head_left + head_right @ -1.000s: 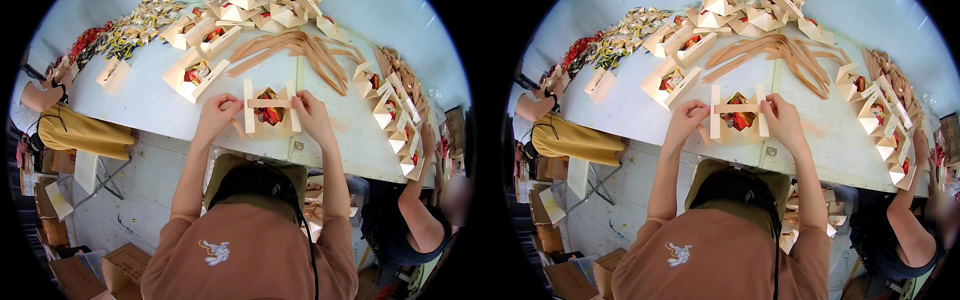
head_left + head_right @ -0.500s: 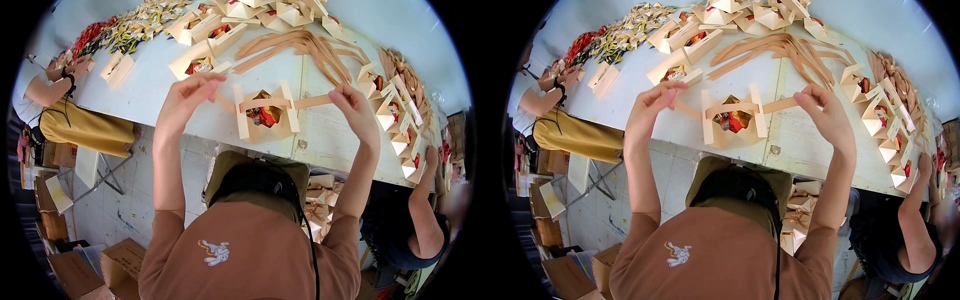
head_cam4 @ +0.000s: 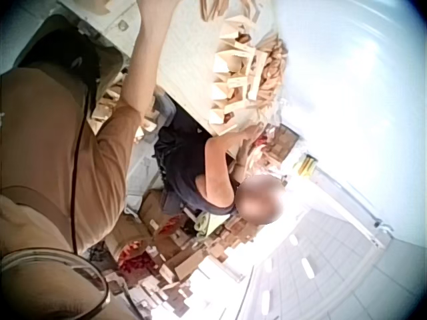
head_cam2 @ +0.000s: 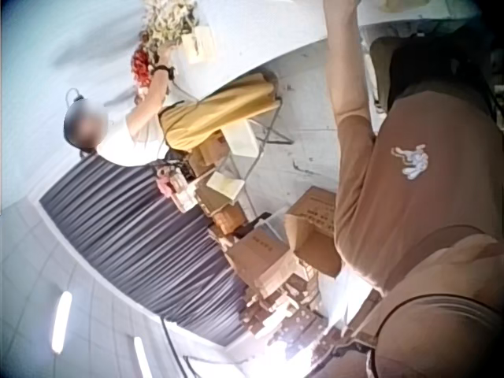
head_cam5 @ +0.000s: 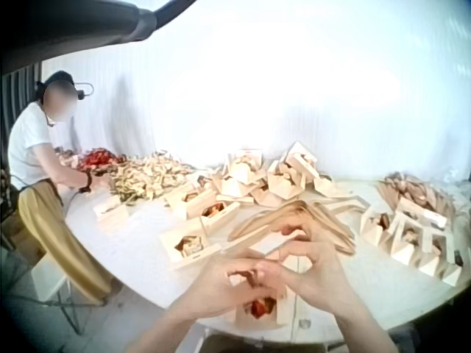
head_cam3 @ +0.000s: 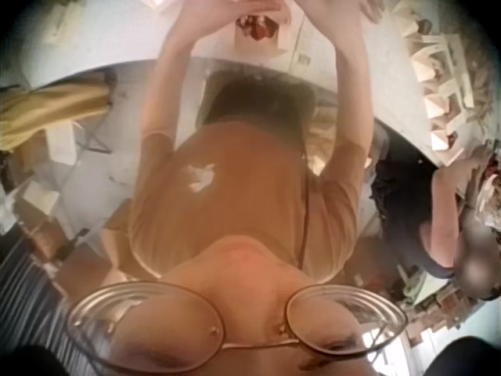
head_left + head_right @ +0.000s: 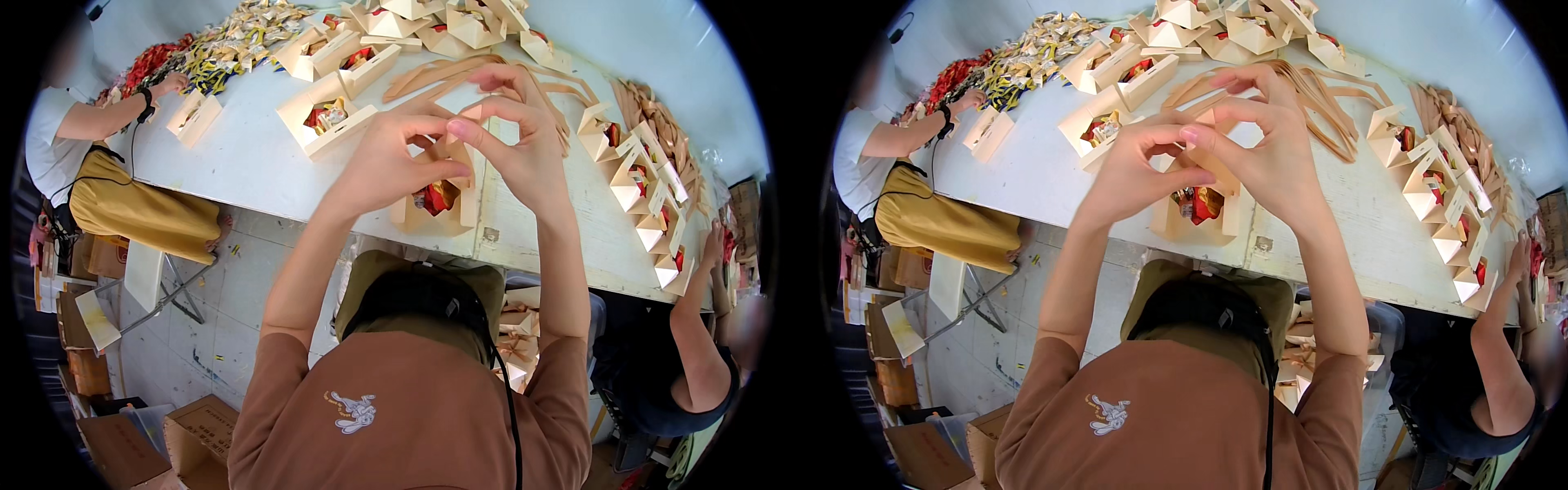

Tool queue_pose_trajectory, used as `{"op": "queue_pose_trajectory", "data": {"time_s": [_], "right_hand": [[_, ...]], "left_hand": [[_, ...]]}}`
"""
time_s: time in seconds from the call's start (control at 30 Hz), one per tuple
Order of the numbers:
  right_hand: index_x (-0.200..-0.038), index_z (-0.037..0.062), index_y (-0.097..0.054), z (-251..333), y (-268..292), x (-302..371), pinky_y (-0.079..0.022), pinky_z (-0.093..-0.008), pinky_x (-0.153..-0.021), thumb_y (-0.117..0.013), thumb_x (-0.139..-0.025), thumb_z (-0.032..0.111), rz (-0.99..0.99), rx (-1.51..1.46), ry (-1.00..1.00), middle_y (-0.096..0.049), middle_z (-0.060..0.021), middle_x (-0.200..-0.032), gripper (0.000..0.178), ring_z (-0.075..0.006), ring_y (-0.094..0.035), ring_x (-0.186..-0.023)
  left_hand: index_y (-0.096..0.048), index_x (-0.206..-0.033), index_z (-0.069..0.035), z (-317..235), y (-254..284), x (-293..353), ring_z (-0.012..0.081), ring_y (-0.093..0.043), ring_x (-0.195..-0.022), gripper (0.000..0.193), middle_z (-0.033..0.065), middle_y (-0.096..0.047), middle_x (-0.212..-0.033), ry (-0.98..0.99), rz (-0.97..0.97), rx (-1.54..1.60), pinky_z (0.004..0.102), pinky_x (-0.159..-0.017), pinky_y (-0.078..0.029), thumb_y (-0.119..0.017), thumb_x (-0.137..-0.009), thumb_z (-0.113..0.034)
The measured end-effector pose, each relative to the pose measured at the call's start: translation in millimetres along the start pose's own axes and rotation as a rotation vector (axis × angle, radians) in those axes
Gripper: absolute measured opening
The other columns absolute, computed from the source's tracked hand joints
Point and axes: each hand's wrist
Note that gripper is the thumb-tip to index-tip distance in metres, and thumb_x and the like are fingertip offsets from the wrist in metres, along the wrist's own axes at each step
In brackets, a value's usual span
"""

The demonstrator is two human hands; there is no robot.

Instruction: The person assembles small wooden gift boxes by placing wrapped items inside and securing them with rubber bands. They repeatedly pick up a box, insert a snack packet, and stretch a rubber band over the top to hold the contents in place.

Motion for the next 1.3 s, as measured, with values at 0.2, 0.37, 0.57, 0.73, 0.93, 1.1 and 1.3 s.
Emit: {"op": "queue_pose_trajectory", "data": {"time_s": [0.2, 0.37, 0.57, 0.73, 0.93, 1.1, 1.3], "right_hand": [[-0.093, 0.0021, -0.069, -3, -2, 1, -0.047, -0.0338, -0.084, -0.073, -0.089, 0.020, 0.024, 0.042, -0.039, -0.062, -0.0106, -0.103, 0.019, -0.0230, -0.061, -0.098], [-0.090, 0.0002, -0.064, -7, 11, 16, -0.047, -0.0310, -0.083, -0.066, -0.096, 0.019, 0.183, 0.004, -0.397, -0.060, -0.0110, -0.102, 0.020, -0.0204, -0.059, -0.100], [-0.087, 0.0035, -0.066, -14, -4, 36, -0.047, -0.0348, -0.094, -0.064, -0.098, 0.025, 0.190, -0.674, -0.268, -0.049, -0.0106, -0.137, 0.024, -0.0189, -0.048, -0.123], [-0.115, 0.0088, -0.064, -29, -13, 44, -0.049, -0.0366, -0.095, -0.051, -0.104, 0.040, 0.177, -0.904, -0.314, -0.044, -0.0118, -0.147, 0.035, -0.0219, -0.050, -0.127], [-0.123, 0.0045, -0.060, -43, -1, 47, -0.048, -0.0298, -0.091, -0.043, -0.108, 0.037, 0.439, -0.679, -0.815, -0.060, -0.0040, -0.121, 0.039, -0.0124, -0.058, -0.108], [-0.109, 0.0073, -0.063, -51, -12, 55, -0.047, -0.0285, -0.093, -0.050, -0.106, 0.022, 0.175, -0.958, -0.776, -0.064, -0.0035, -0.107, 0.020, -0.0122, -0.058, -0.100], [-0.090, 0.0068, -0.052, -91, -13, 106, -0.043, -0.0252, -0.071, -0.051, -0.103, 0.009, -0.265, -1.920, -0.525, -0.054, -0.0020, -0.089, 0.013, -0.0117, -0.050, -0.077]], "left_hand": [[-0.074, -0.089, 0.001, 9, -9, -3, 0.0066, -0.058, -0.066, 0.007, 0.0038, -0.069, -0.080, 0.136, -0.021, 0.117, 0.0239, -0.060, -0.049, -0.076, -0.086, -0.005], [-0.071, -0.091, 0.001, 20, -11, -8, 0.0084, -0.062, -0.065, 0.013, 0.0045, -0.070, -0.081, 0.302, 0.011, 0.346, 0.0239, -0.061, -0.051, -0.077, -0.088, -0.011], [-0.062, -0.087, -0.004, 37, 2, -14, 0.0157, -0.070, -0.074, 0.020, 0.0080, -0.072, -0.087, 0.481, 0.177, 0.800, 0.0247, -0.071, -0.054, -0.078, -0.087, -0.015], [-0.056, -0.077, -0.006, 33, 0, -13, 0.0206, -0.070, -0.080, 0.024, 0.0058, -0.068, -0.084, 0.301, 0.279, 0.459, 0.0303, -0.072, -0.054, -0.078, -0.084, -0.013], [-0.054, -0.078, -0.002, 16, -20, -6, 0.0261, -0.066, -0.085, 0.026, 0.0072, -0.061, -0.089, -0.803, 0.044, -0.703, 0.0352, -0.071, -0.056, -0.076, -0.066, -0.001], [-0.054, -0.077, -0.005, 30, -23, 3, 0.0234, -0.067, -0.091, 0.018, 0.0058, -0.061, -0.087, -0.631, -0.043, -0.518, 0.0367, -0.079, -0.057, -0.072, -0.078, -0.003], [-0.054, -0.091, -0.008, 103, -23, 49, 0.0124, -0.056, -0.074, 0.008, 0.0004, -0.054, -0.077, -0.078, -0.227, 1.026, 0.0345, -0.081, -0.052, -0.060, -0.096, -0.006]]}}
Point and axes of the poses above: each hand's wrist, its own x-axis away from the middle knuckle, its own y-axis out of the back of the hand, z = x × y
